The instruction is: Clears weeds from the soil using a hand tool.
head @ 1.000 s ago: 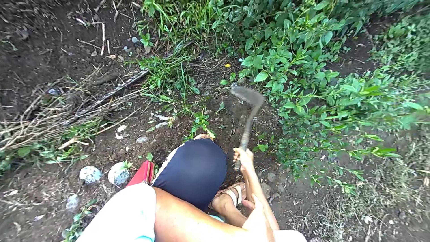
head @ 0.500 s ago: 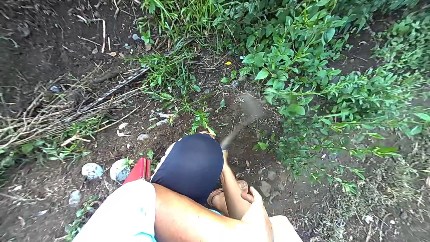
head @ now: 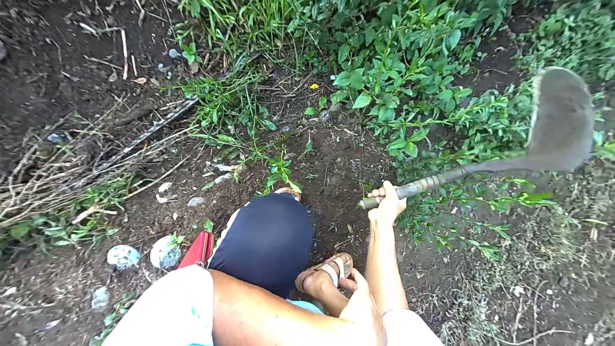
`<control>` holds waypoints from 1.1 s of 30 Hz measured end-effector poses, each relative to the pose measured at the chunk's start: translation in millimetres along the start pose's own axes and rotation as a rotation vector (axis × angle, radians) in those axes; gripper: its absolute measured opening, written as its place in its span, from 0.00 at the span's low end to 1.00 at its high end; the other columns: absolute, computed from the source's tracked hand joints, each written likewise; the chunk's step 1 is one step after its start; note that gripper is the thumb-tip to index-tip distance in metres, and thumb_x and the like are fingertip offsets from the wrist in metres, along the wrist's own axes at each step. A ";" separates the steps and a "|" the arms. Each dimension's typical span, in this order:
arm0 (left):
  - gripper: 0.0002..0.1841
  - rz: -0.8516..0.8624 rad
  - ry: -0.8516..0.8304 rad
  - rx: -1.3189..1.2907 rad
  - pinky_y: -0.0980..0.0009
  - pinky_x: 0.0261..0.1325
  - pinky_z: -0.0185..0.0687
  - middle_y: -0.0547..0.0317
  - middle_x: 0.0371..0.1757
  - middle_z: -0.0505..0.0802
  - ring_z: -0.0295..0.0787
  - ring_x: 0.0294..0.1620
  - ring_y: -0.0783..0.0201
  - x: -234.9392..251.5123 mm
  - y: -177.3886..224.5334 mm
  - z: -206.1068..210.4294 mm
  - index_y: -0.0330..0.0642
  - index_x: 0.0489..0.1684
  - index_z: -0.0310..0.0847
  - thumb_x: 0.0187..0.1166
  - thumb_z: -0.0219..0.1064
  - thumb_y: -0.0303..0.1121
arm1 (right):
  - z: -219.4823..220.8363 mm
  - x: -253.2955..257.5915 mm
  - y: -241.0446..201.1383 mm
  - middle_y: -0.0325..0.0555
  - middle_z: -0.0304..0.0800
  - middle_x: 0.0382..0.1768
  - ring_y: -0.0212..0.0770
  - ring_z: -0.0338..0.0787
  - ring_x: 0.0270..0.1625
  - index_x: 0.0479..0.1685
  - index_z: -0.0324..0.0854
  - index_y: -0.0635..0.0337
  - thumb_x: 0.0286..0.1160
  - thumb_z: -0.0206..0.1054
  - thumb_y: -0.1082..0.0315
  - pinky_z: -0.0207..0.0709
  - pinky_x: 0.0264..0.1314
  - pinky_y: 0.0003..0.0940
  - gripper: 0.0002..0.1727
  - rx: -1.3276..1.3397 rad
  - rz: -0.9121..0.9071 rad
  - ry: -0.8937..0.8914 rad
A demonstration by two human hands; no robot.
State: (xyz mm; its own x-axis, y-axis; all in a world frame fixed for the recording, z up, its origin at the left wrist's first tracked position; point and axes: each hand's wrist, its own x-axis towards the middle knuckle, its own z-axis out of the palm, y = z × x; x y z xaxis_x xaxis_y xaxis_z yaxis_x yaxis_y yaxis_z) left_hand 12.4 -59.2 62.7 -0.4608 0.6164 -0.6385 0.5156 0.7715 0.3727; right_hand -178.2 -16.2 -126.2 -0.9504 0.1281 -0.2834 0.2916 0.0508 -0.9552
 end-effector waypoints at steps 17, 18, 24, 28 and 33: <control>0.20 0.023 -0.070 0.005 0.39 0.82 0.60 0.30 0.70 0.82 0.80 0.72 0.39 -1.7 6.4 -5.3 0.20 0.72 0.68 0.89 0.40 0.21 | -26.8 -40.7 35.1 0.38 0.71 0.14 0.32 0.76 0.11 0.46 0.69 0.66 0.82 0.63 0.77 0.80 0.16 0.27 0.06 -0.251 0.331 -0.186; 0.20 0.027 -0.074 0.016 0.39 0.83 0.59 0.31 0.71 0.82 0.80 0.72 0.39 -0.8 7.6 -4.4 0.21 0.72 0.69 0.90 0.40 0.22 | -22.7 -34.6 26.5 0.38 0.72 0.12 0.33 0.77 0.10 0.43 0.69 0.65 0.82 0.62 0.77 0.82 0.16 0.29 0.05 -0.171 0.265 -0.140; 0.19 0.013 -0.059 0.021 0.36 0.81 0.60 0.31 0.67 0.85 0.82 0.69 0.38 -1.2 11.6 0.0 0.23 0.68 0.73 0.90 0.44 0.25 | 0.0 -68.0 95.8 0.43 0.75 0.16 0.39 0.80 0.15 0.42 0.71 0.64 0.71 0.60 0.79 0.83 0.22 0.39 0.05 -0.196 0.450 -0.187; 0.20 0.017 -0.073 0.022 0.38 0.83 0.57 0.33 0.69 0.83 0.80 0.71 0.40 1.5 10.4 3.0 0.23 0.70 0.71 0.90 0.44 0.27 | -22.1 -121.1 133.9 0.38 0.72 0.19 0.31 0.73 0.14 0.47 0.72 0.64 0.81 0.60 0.76 0.73 0.16 0.27 0.04 -0.555 0.875 -0.545; 0.19 0.014 -0.024 -0.059 0.35 0.82 0.58 0.26 0.69 0.82 0.78 0.73 0.34 -8.2 8.1 2.1 0.18 0.70 0.69 0.89 0.40 0.20 | -39.6 -85.0 95.0 0.45 0.80 0.21 0.36 0.83 0.19 0.57 0.71 0.71 0.79 0.68 0.75 0.85 0.24 0.31 0.14 -0.530 0.637 -0.485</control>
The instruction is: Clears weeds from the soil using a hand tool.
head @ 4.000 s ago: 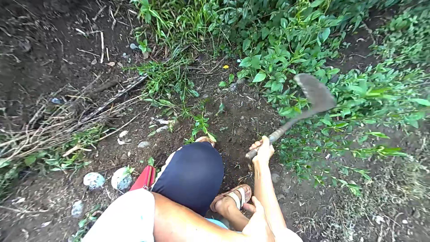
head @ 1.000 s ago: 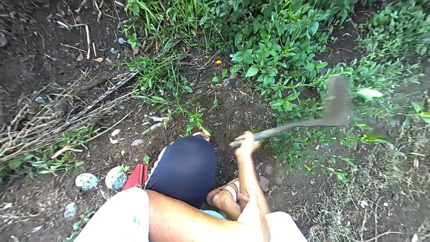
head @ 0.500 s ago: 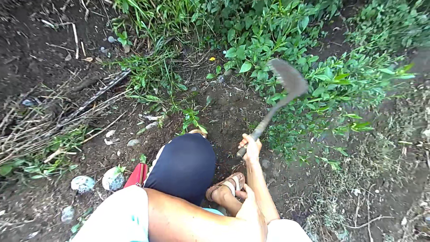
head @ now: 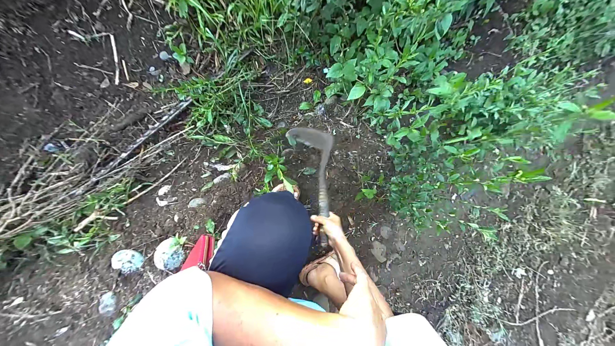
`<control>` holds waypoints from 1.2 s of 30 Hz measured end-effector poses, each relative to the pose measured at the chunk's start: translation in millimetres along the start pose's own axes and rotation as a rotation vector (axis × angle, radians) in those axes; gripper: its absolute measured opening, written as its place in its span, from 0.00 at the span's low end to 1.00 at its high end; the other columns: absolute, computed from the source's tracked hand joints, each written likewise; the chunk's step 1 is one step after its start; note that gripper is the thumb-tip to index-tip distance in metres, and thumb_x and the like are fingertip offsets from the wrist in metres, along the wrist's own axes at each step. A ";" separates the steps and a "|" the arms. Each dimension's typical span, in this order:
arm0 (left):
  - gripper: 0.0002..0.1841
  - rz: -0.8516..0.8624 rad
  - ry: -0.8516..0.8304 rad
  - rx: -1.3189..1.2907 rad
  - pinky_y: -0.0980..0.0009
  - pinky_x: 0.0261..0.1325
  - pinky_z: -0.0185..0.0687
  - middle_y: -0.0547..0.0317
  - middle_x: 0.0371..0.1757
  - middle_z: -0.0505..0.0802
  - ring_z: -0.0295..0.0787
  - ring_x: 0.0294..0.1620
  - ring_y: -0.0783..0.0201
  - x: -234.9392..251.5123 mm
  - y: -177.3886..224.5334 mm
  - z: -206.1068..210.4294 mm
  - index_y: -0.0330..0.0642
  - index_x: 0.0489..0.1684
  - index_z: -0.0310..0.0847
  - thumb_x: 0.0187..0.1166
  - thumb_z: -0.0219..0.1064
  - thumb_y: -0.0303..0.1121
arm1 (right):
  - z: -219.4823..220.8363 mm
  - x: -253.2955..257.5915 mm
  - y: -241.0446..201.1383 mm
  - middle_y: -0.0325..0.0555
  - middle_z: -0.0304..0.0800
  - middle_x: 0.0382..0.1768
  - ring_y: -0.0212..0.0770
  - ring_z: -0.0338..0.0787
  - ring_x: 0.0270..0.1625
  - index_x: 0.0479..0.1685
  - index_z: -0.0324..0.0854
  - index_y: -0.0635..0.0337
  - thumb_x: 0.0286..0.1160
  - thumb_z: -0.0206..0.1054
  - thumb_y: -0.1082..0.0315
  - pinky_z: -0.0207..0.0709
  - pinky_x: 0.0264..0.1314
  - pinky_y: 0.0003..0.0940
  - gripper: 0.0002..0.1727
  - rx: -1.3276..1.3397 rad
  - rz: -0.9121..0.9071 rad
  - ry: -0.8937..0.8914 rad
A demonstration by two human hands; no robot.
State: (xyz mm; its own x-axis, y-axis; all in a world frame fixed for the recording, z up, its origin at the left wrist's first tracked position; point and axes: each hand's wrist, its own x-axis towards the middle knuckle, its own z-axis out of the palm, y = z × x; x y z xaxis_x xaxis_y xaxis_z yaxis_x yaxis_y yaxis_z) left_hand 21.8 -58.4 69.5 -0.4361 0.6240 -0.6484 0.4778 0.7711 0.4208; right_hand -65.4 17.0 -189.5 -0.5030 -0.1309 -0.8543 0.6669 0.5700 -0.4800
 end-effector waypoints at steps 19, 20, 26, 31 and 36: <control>0.21 -0.015 -0.061 -0.023 0.33 0.82 0.56 0.26 0.78 0.75 0.71 0.80 0.33 -3.9 4.1 1.9 0.19 0.76 0.65 0.89 0.45 0.24 | -24.3 -36.0 4.7 0.45 0.77 0.21 0.36 0.78 0.16 0.62 0.71 0.71 0.76 0.69 0.75 0.79 0.19 0.32 0.19 -0.143 -0.028 0.204; 0.20 -0.009 -0.070 -0.040 0.32 0.82 0.56 0.27 0.76 0.77 0.73 0.78 0.34 -5.1 4.7 1.7 0.19 0.74 0.67 0.89 0.46 0.24 | -30.0 -40.5 -10.4 0.44 0.75 0.19 0.35 0.77 0.14 0.60 0.70 0.72 0.77 0.68 0.76 0.79 0.19 0.31 0.17 -0.073 -0.111 0.260; 0.21 -0.055 -0.120 -0.059 0.32 0.79 0.59 0.29 0.75 0.78 0.77 0.74 0.35 7.7 14.6 12.9 0.21 0.72 0.69 0.87 0.52 0.27 | -19.5 -27.8 -44.6 0.42 0.73 0.14 0.38 0.79 0.11 0.49 0.67 0.67 0.81 0.61 0.77 0.85 0.19 0.35 0.07 0.324 -0.371 0.441; 0.14 -0.075 -0.130 -0.045 0.41 0.67 0.71 0.35 0.60 0.85 0.83 0.63 0.41 13.4 7.0 15.5 0.25 0.59 0.77 0.85 0.55 0.25 | 24.0 -32.6 85.8 0.48 0.77 0.26 0.38 0.79 0.19 0.65 0.70 0.71 0.79 0.65 0.73 0.78 0.22 0.34 0.19 -0.265 0.133 0.071; 0.20 -0.226 -0.151 -0.052 0.36 0.73 0.68 0.26 0.73 0.76 0.74 0.75 0.33 27.8 1.7 14.0 0.19 0.74 0.64 0.88 0.48 0.22 | 7.6 -122.2 39.4 0.62 0.81 0.69 0.52 0.86 0.64 0.88 0.61 0.63 0.90 0.62 0.65 0.77 0.70 0.46 0.30 -0.606 0.171 0.007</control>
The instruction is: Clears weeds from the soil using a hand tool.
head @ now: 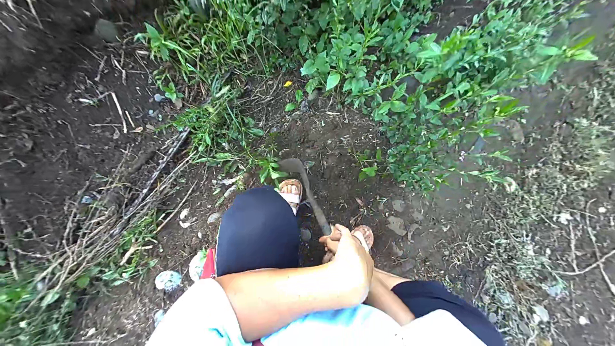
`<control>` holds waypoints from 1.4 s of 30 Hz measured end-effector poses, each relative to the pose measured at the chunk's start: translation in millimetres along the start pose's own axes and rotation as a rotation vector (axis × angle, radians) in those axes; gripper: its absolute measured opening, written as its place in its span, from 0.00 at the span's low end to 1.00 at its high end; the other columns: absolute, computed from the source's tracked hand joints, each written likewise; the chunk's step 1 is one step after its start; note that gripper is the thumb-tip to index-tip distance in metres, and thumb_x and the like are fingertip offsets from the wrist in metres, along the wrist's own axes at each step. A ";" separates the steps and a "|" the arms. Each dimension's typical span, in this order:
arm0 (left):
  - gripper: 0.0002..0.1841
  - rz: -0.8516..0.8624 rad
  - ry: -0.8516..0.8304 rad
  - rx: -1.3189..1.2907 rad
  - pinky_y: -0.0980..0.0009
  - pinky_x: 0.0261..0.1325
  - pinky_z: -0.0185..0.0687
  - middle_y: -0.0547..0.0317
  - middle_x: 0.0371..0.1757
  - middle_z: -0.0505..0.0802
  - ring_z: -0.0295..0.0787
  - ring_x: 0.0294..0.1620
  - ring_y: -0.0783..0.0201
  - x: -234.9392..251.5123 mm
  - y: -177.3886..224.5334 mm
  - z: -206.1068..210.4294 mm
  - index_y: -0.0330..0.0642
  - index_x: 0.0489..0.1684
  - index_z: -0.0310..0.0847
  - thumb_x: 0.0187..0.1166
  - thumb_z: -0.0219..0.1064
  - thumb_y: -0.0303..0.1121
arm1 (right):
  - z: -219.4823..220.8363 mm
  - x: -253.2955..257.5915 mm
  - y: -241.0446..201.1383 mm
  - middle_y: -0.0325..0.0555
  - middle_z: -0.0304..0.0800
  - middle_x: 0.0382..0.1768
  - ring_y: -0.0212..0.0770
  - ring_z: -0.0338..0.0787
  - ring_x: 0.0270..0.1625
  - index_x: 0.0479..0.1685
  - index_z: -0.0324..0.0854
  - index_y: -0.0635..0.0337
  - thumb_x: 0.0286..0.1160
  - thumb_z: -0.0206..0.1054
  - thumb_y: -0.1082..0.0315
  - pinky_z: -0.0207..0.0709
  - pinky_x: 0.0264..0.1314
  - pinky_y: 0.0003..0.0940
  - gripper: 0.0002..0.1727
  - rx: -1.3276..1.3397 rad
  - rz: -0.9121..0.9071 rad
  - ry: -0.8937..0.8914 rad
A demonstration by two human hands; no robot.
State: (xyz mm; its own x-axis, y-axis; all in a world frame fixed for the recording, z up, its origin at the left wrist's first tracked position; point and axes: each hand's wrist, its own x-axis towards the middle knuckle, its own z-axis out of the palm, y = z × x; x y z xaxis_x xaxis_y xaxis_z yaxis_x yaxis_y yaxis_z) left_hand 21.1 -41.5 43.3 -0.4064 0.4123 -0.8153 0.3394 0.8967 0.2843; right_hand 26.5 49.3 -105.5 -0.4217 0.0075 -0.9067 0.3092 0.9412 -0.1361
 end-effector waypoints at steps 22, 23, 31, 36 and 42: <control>0.17 0.108 0.022 0.010 0.38 0.71 0.69 0.30 0.69 0.82 0.79 0.71 0.35 -9.3 12.1 0.4 0.24 0.71 0.71 0.88 0.53 0.23 | -47.0 55.4 34.8 0.55 0.86 0.41 0.43 0.86 0.30 0.73 0.72 0.67 0.72 0.74 0.69 0.84 0.36 0.41 0.29 0.428 -0.084 0.248; 0.17 0.104 0.014 0.014 0.38 0.70 0.69 0.30 0.68 0.83 0.79 0.71 0.35 -7.5 13.5 0.9 0.24 0.71 0.72 0.88 0.54 0.24 | -54.3 53.3 34.5 0.51 0.84 0.37 0.40 0.84 0.26 0.73 0.71 0.66 0.75 0.73 0.69 0.82 0.32 0.37 0.28 0.500 -0.067 0.285; 0.18 0.094 0.002 0.054 0.40 0.70 0.71 0.28 0.70 0.81 0.79 0.71 0.35 -2.5 35.3 7.3 0.21 0.72 0.69 0.85 0.52 0.18 | -19.3 99.4 44.0 0.51 0.82 0.33 0.39 0.85 0.23 0.69 0.68 0.72 0.80 0.64 0.72 0.84 0.30 0.36 0.22 0.754 0.063 0.331; 0.21 0.107 -0.004 0.089 0.40 0.70 0.71 0.28 0.70 0.81 0.79 0.71 0.35 -2.8 37.6 7.9 0.21 0.76 0.65 0.85 0.50 0.16 | -5.0 84.7 89.1 0.52 0.83 0.32 0.40 0.84 0.23 0.66 0.71 0.69 0.73 0.70 0.75 0.83 0.29 0.37 0.23 0.758 0.100 0.256; 0.19 0.132 -0.031 0.133 0.39 0.72 0.70 0.28 0.70 0.80 0.78 0.71 0.36 -4.7 42.1 0.0 0.20 0.73 0.67 0.84 0.51 0.16 | -78.7 88.3 47.1 0.46 0.78 0.23 0.36 0.82 0.17 0.65 0.68 0.70 0.80 0.64 0.75 0.83 0.22 0.32 0.18 0.914 -0.077 0.524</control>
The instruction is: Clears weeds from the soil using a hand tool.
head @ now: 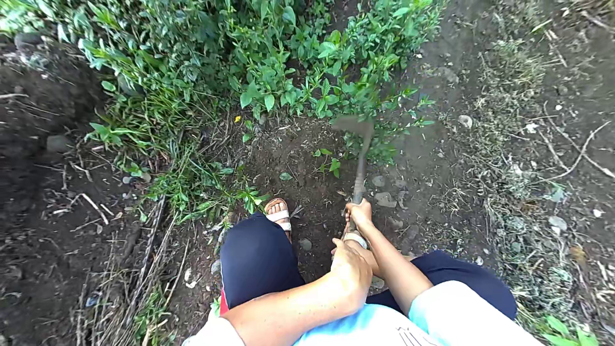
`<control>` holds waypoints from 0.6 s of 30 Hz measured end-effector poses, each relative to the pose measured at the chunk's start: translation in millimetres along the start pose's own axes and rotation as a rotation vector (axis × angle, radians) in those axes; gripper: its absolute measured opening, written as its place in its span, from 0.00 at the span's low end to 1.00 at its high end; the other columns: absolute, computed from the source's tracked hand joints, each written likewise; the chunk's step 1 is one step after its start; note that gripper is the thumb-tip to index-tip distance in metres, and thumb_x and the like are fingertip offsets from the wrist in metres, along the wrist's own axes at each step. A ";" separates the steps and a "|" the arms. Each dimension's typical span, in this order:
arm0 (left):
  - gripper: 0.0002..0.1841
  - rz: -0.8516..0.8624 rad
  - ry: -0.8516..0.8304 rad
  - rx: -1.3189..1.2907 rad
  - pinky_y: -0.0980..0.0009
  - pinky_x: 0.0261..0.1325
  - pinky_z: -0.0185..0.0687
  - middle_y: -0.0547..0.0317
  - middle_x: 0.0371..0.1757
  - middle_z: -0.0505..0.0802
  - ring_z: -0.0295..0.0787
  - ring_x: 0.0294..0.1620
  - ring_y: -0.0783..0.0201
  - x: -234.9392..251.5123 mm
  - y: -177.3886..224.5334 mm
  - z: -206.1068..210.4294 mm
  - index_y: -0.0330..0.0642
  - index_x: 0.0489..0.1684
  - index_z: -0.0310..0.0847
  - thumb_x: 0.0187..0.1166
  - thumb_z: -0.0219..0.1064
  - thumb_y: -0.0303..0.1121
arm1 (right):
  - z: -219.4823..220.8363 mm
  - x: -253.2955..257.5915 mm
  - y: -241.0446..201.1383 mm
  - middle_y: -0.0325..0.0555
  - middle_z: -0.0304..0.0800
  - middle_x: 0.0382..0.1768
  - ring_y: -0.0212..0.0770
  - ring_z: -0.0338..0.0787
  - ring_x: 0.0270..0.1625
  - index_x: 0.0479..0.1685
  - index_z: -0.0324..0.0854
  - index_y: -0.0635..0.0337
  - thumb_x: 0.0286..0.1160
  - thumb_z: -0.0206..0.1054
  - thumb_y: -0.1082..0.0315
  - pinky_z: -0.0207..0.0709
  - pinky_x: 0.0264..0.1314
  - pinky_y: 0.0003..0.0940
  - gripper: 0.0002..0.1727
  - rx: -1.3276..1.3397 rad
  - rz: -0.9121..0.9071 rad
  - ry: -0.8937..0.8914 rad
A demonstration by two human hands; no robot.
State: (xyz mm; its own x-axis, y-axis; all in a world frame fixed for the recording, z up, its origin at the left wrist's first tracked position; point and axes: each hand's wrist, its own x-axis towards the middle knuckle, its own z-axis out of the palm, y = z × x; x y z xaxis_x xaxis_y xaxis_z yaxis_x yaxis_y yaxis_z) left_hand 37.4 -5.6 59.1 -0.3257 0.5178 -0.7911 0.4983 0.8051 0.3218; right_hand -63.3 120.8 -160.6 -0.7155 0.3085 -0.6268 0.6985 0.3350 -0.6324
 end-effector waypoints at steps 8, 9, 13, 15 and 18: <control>0.19 0.000 0.035 -0.027 0.39 0.67 0.73 0.29 0.69 0.81 0.79 0.71 0.35 15.0 4.4 2.3 0.21 0.72 0.69 0.84 0.54 0.19 | 27.0 -17.2 67.7 0.50 0.81 0.32 0.40 0.82 0.23 0.65 0.71 0.69 0.79 0.66 0.72 0.81 0.27 0.37 0.19 -0.200 0.262 -0.163; 0.20 -0.006 0.043 -0.034 0.38 0.69 0.72 0.28 0.70 0.81 0.78 0.72 0.35 15.5 2.9 0.1 0.21 0.72 0.69 0.84 0.54 0.20 | 16.6 -18.7 61.5 0.50 0.80 0.31 0.39 0.81 0.22 0.63 0.71 0.69 0.77 0.68 0.74 0.81 0.26 0.36 0.19 -0.192 0.255 -0.155; 0.20 -0.019 -0.001 -0.044 0.38 0.75 0.66 0.28 0.71 0.80 0.77 0.73 0.35 13.7 6.1 -4.1 0.20 0.74 0.67 0.86 0.52 0.21 | -12.8 -8.6 29.9 0.48 0.80 0.25 0.38 0.81 0.18 0.63 0.71 0.70 0.75 0.68 0.76 0.80 0.22 0.33 0.19 -0.122 0.107 -0.079; 0.18 -0.002 -0.013 -0.046 0.39 0.73 0.68 0.28 0.70 0.80 0.78 0.72 0.35 12.5 7.7 -2.1 0.20 0.71 0.68 0.86 0.52 0.20 | -2.7 -2.6 11.3 0.45 0.76 0.22 0.36 0.78 0.15 0.60 0.69 0.69 0.78 0.65 0.75 0.79 0.18 0.32 0.16 -0.005 0.055 -0.029; 0.18 0.019 -0.008 -0.061 0.38 0.71 0.70 0.28 0.69 0.81 0.78 0.71 0.34 14.0 9.9 4.0 0.21 0.70 0.70 0.86 0.53 0.21 | 26.5 -0.9 11.1 0.46 0.76 0.25 0.37 0.80 0.16 0.64 0.66 0.69 0.83 0.63 0.74 0.83 0.21 0.33 0.16 0.066 0.075 -0.055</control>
State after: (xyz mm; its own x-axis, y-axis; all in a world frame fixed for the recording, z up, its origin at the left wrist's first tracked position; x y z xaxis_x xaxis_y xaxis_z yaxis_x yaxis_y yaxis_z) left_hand 41.0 8.5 49.1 -0.3105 0.5313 -0.7883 0.4543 0.8114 0.3679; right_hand -54.6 100.7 -179.1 -0.6608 0.2810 -0.6960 0.7506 0.2534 -0.6103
